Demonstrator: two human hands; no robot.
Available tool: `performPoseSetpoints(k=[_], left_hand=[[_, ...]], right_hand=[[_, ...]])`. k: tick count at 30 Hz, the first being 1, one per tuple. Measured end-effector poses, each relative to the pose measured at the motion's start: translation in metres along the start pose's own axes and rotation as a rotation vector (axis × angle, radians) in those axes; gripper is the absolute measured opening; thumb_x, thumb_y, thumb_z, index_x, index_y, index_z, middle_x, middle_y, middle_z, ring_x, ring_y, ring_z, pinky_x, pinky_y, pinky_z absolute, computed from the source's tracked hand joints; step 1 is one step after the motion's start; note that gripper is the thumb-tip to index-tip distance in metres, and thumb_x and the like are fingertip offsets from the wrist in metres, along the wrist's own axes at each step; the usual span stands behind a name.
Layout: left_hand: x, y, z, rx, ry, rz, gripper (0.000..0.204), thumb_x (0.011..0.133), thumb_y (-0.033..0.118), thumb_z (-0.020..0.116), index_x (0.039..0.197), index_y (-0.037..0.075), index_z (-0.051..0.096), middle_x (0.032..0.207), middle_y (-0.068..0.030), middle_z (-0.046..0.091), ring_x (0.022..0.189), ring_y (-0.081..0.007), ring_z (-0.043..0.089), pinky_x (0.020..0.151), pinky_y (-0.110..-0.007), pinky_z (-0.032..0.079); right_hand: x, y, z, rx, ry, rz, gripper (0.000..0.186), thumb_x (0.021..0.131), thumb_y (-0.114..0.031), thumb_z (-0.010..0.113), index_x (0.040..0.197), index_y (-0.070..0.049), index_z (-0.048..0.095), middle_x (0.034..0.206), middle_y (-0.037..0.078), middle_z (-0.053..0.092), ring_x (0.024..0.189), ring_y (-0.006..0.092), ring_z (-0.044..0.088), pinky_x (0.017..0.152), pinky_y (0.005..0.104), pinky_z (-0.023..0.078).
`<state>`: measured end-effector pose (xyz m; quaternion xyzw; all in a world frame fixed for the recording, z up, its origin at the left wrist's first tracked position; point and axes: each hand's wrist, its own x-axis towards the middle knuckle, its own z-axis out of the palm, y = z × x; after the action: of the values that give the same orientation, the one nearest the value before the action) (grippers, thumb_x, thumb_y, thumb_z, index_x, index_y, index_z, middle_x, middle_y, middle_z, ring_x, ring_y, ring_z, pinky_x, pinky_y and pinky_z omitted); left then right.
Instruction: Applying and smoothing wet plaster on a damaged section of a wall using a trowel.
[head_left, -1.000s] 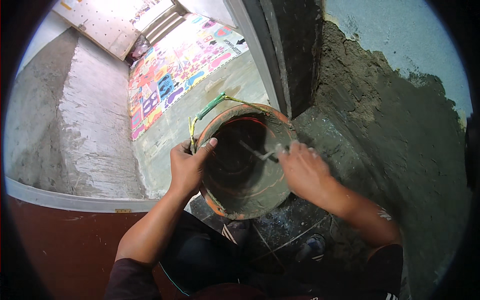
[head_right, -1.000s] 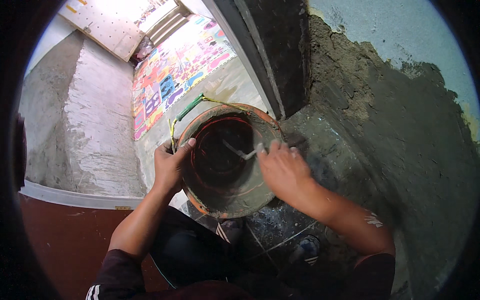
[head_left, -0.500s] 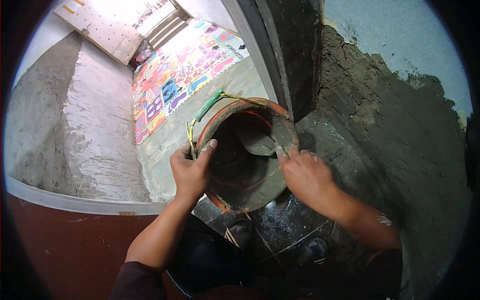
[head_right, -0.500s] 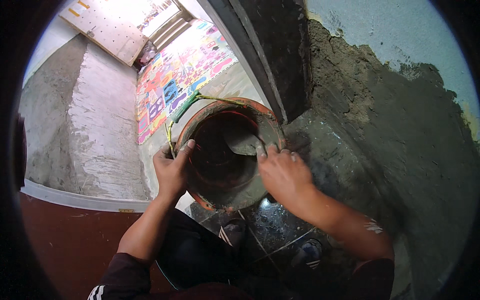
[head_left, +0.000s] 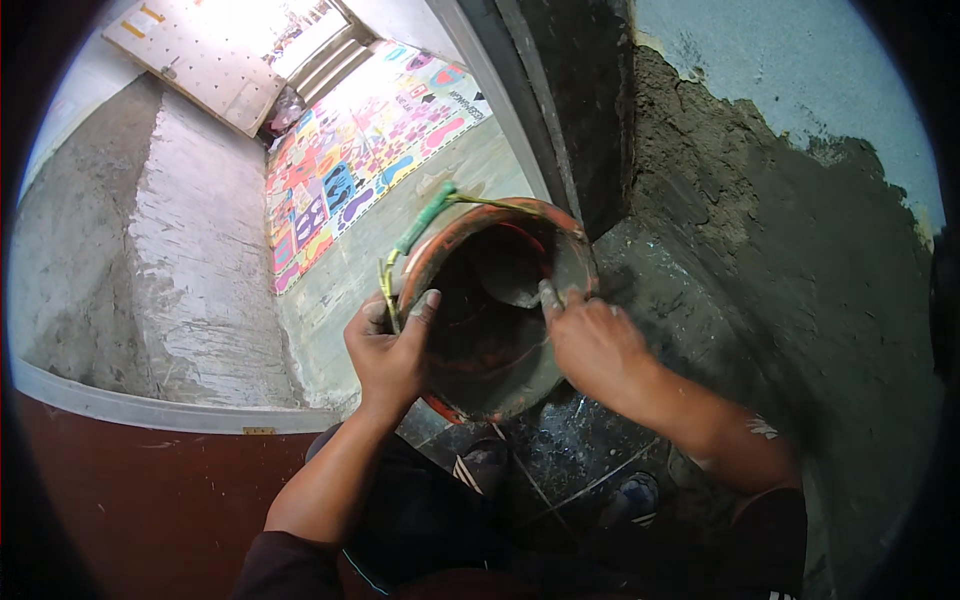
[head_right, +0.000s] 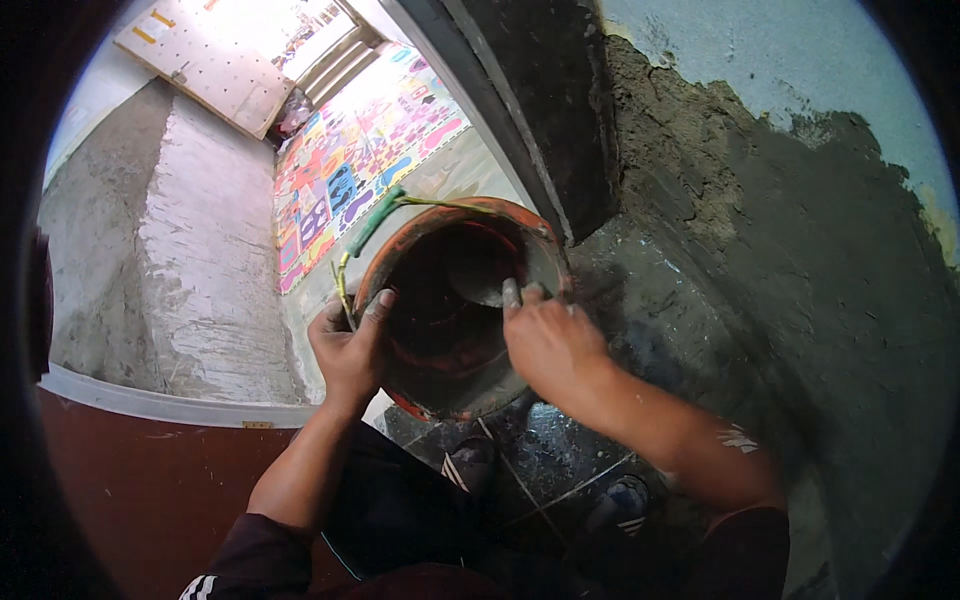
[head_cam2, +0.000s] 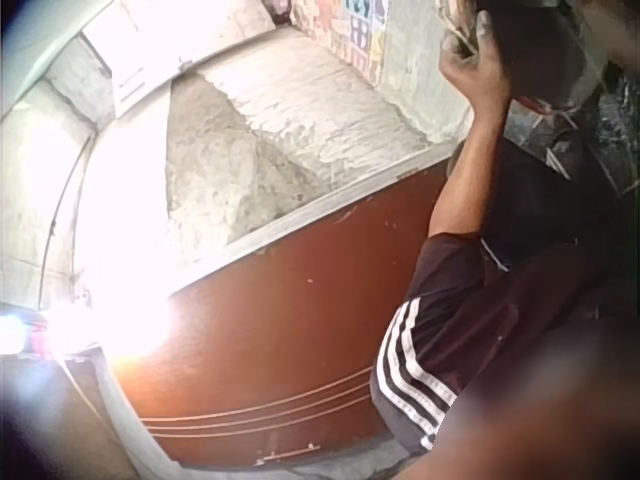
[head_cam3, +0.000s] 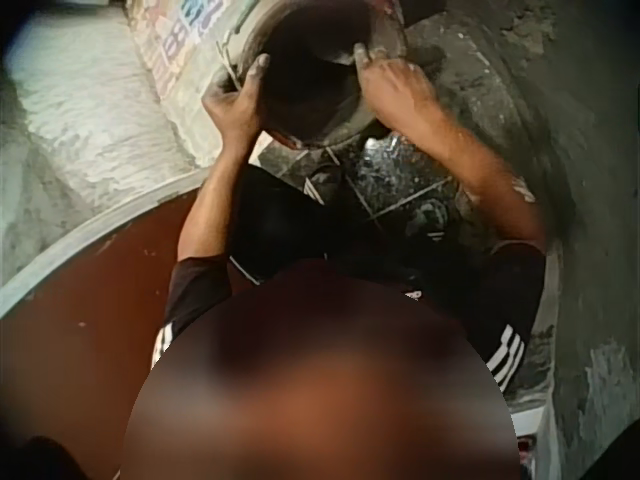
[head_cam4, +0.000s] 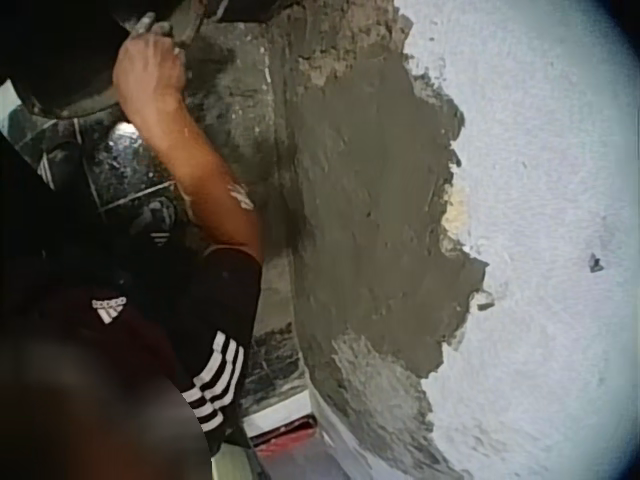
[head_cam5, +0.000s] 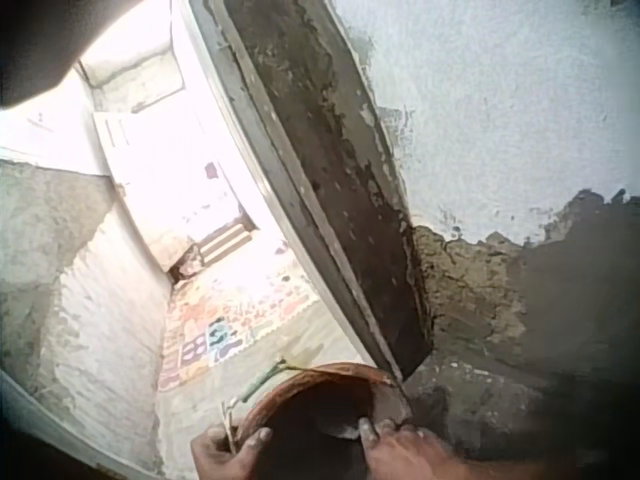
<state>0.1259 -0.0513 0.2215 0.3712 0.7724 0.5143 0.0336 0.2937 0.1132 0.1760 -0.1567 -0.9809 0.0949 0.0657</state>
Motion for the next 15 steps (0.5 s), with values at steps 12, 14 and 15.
performPoseSetpoints(k=[12,14,15], left_hand=[[-0.001,0.008,-0.008,-0.272,0.107,-0.199,0.019,0.095,0.007,0.070,0.107,-0.008,0.070,0.094,-0.0056,0.071,0.081,-0.0090,0.062,0.073,-0.024,0.049],[-0.001,0.007,-0.007,-0.289,0.122,-0.204,0.020,0.095,0.008,0.070,0.107,-0.008,0.070,0.093,-0.0056,0.071,0.080,-0.0090,0.062,0.072,-0.024,0.049],[0.000,0.007,-0.007,-0.344,0.127,-0.191,0.020,0.095,0.008,0.070,0.107,-0.008,0.070,0.091,-0.0056,0.071,0.078,-0.0090,0.062,0.071,-0.024,0.049]], right_hand=[[-0.016,-0.006,0.014,0.163,-0.122,-0.105,0.024,0.090,-0.008,0.055,0.107,0.003,0.068,0.101,0.020,0.068,0.090,0.0323,0.073,0.074,0.0405,0.061],[-0.018,-0.007,0.014,0.163,-0.103,-0.112,0.024,0.090,-0.008,0.055,0.107,0.003,0.068,0.100,0.020,0.068,0.090,0.0330,0.073,0.075,0.0414,0.061],[-0.020,-0.008,0.013,0.192,-0.160,-0.135,0.024,0.090,-0.008,0.055,0.107,0.003,0.068,0.101,0.020,0.068,0.090,0.0334,0.073,0.076,0.0422,0.060]])
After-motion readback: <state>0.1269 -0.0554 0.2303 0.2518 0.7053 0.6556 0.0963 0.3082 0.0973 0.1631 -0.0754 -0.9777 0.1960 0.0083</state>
